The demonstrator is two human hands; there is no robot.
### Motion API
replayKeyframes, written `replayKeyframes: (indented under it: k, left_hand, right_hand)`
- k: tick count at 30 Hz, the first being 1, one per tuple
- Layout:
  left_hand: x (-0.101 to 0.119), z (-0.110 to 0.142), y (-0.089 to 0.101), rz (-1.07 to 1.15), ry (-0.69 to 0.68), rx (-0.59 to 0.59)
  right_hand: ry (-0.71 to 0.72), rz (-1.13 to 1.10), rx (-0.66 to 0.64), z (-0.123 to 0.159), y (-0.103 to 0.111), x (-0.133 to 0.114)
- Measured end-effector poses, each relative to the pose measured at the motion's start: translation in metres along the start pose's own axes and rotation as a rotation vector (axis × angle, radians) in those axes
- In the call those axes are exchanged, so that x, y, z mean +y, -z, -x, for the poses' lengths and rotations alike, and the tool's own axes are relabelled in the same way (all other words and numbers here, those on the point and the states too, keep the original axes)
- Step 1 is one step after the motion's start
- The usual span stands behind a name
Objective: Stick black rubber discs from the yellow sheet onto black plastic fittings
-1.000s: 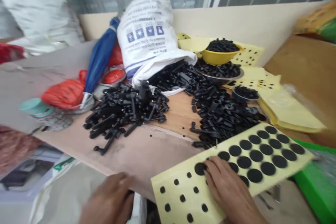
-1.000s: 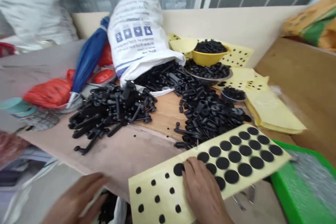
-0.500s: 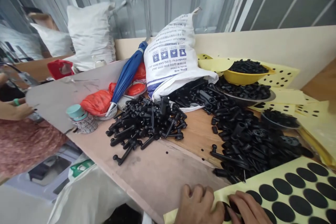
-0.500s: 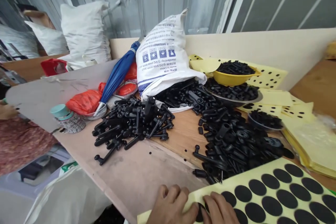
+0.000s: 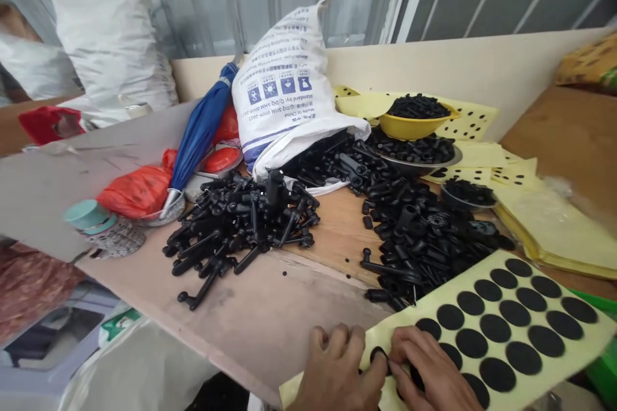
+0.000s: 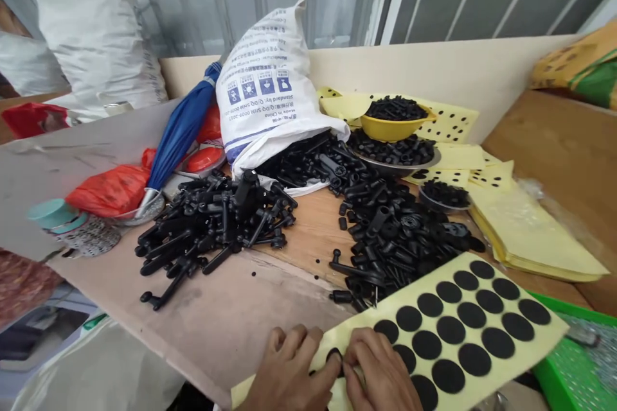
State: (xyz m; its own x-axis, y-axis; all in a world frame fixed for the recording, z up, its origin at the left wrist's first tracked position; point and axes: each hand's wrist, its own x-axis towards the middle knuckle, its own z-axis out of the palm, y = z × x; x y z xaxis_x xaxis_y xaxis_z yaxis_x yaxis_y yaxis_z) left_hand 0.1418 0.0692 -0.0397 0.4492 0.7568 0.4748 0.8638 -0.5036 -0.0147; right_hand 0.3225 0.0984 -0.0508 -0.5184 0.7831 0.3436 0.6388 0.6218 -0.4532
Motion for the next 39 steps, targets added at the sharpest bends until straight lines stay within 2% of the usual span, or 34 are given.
replayKeyframes:
  k: [5,10,14,19,21,23,25,28,30,32,35,37,39]
  left_hand:
    - [0.000,-0.005,0.017,0.105,-0.018,-0.300]
    - [-0.001,-0.011,0.019,0.123,-0.027,-0.366]
    - [-0.002,-0.011,0.019,0.173,-0.055,-0.311]
    - [-0.001,-0.003,0.013,0.272,-0.060,-0.087]
    - [-0.007,0.000,0.009,0.323,-0.069,-0.006]
    - [-0.024,-0.002,0.012,0.377,-0.082,0.014]
    - [-0.051,-0.017,0.023,0.344,-0.077,0.009]
    - [-0.098,-0.066,0.051,0.061,0.017,0.071]
    - [-0.128,-0.109,0.066,-0.144,0.209,-0.031]
    - [-0.154,-0.150,0.073,-0.315,0.362,-0.190]
    - [-0.181,-0.189,0.069,-0.331,0.383,-0.338]
    - [-0.187,-0.198,0.060,-0.304,0.341,-0.424]
    - [-0.182,-0.196,0.050,-0.270,0.278,-0.494]
  right_hand:
    - [-0.180,-0.156,0.036,-0.008,0.011,-0.015]
    - [-0.310,-0.305,-0.023,-0.009,0.021,-0.014]
    - [-0.342,-0.397,-0.042,-0.008,0.025,-0.013]
    - [-0.283,-0.475,-0.037,-0.006,0.025,-0.017]
    - [-0.260,-0.488,-0.056,-0.004,0.024,-0.016]
    - [-0.263,-0.499,-0.131,0.000,0.024,-0.013]
    - [-0.291,-0.527,-0.201,0.003,0.026,-0.009]
    - [-0.328,-0.596,-0.227,0.007,0.029,-0.006]
    - [-0.344,-0.621,-0.202,0.008,0.028,-0.006]
    - [-0.364,-0.626,-0.157,0.008,0.026,-0.007]
    - [-0.367,-0.622,-0.144,0.006,0.025,-0.009]
    - [-0.345,-0.610,-0.156,0.004,0.026,-0.011]
    - [-0.324,-0.605,-0.152,0.002,0.028,-0.012]
